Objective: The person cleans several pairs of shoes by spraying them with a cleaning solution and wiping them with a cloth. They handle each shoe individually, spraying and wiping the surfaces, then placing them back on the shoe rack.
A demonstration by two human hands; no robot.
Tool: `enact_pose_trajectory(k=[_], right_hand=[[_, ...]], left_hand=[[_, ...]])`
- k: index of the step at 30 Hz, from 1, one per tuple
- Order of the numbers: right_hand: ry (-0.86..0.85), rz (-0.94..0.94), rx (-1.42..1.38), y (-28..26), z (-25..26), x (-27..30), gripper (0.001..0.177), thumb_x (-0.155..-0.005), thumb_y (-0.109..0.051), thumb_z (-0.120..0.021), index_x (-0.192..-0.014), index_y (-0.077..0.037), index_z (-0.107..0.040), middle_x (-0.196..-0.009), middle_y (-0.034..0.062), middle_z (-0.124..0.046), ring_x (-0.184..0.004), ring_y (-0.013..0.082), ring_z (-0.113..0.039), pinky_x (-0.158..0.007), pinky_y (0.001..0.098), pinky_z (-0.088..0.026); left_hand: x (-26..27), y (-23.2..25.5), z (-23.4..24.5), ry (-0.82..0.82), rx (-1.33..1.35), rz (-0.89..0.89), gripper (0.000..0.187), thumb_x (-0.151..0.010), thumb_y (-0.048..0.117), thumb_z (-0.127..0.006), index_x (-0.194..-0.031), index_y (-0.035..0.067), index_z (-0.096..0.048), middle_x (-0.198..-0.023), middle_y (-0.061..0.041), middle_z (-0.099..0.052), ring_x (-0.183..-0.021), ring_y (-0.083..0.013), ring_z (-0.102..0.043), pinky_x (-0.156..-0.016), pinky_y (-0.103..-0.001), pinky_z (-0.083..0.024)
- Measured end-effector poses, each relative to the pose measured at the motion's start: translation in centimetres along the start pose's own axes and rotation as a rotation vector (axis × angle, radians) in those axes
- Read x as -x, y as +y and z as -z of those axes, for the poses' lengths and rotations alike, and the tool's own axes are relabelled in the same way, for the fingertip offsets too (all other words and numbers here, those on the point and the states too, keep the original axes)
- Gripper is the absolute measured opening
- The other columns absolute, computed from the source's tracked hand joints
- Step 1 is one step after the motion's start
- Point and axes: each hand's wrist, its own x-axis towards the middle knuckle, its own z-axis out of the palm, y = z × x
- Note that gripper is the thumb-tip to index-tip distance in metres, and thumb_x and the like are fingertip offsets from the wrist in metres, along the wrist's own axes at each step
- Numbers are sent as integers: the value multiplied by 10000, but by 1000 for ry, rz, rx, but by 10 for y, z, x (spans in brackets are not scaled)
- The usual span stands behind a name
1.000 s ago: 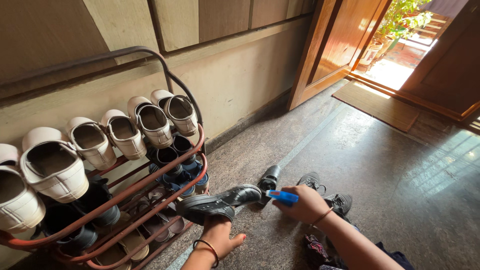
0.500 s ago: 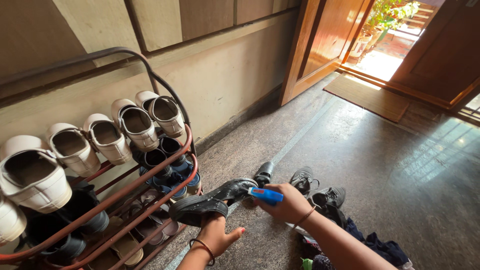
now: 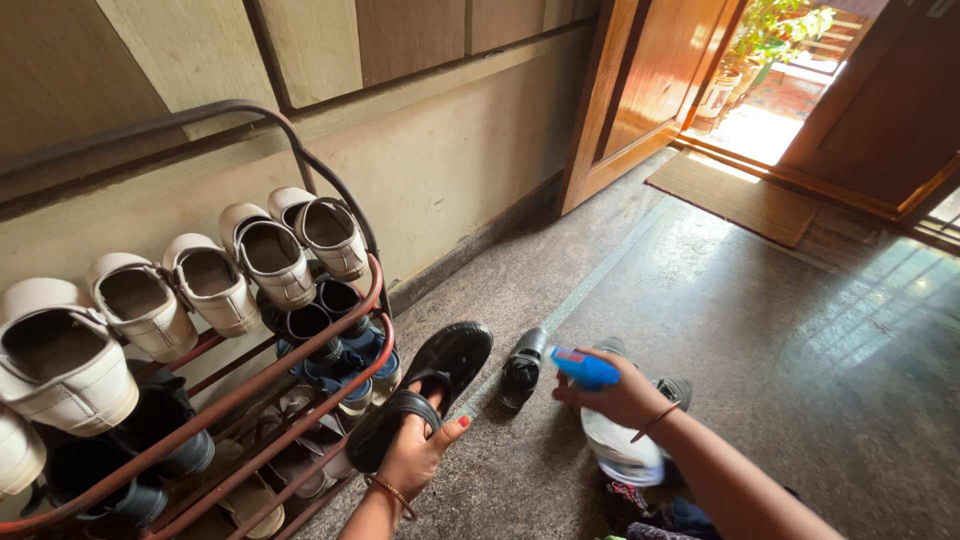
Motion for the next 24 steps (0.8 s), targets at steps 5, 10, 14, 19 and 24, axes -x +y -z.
enact_pose_trajectory(k=[5, 10, 14, 19, 24], right_hand=[[-27, -100, -339, 64, -4, -13, 522, -770, -153, -844, -1262, -164, -669, -1108, -31, -739, -1031, 114, -700, -946, 288, -576], [126, 62, -458, 168, -61, -24, 532, -802, -107, -844, -1298, -104, -653, -1164, 13, -729, -1080, 116, -668, -949, 283, -529], [241, 25, -600, 237, -114, -28, 556, -791, -83, -849, -1305, -106, -638, -1175, 21, -745, -1076, 111, -676, -951, 274, -535], [207, -120, -553, 275, -152, -28, 611, -751, -105, -896, -1308, -123, -647, -1159, 15, -727, -1040, 112, -659, -933, 278, -549], [121, 64, -309, 264, -156, -27, 727, -726, -143, -946, -1374, -130, -619, -1289, 80, -655, -1213, 224, -615, -1057, 354, -478]], left_hand=[[-9, 9, -13, 89, 261, -44, 1146, -821, 321, -755, -1592, 63, 52, -1639, -222, -225, -1535, -298, -223, -1224, -411, -191], [-18, 1, -18, 256, 584, -204, 974, -847, 258, -719, -1599, -4, -159, -1615, -237, -371, -1492, -331, -359, -1227, -418, -214], [-27, 3, -14, 335, 802, -283, 859, -864, 211, -704, -1573, -24, -280, -1569, -248, -442, -1484, -337, -404, -1260, -447, -256], [-27, 7, -13, 416, 837, -63, 836, -838, 272, -693, -1549, 3, -345, -1569, -198, -466, -1480, -320, -416, -1236, -432, -239], [-33, -8, -12, 424, 892, -17, 837, -810, 300, -725, -1512, -6, -386, -1530, -211, -493, -1482, -344, -409, -1219, -466, -264]])
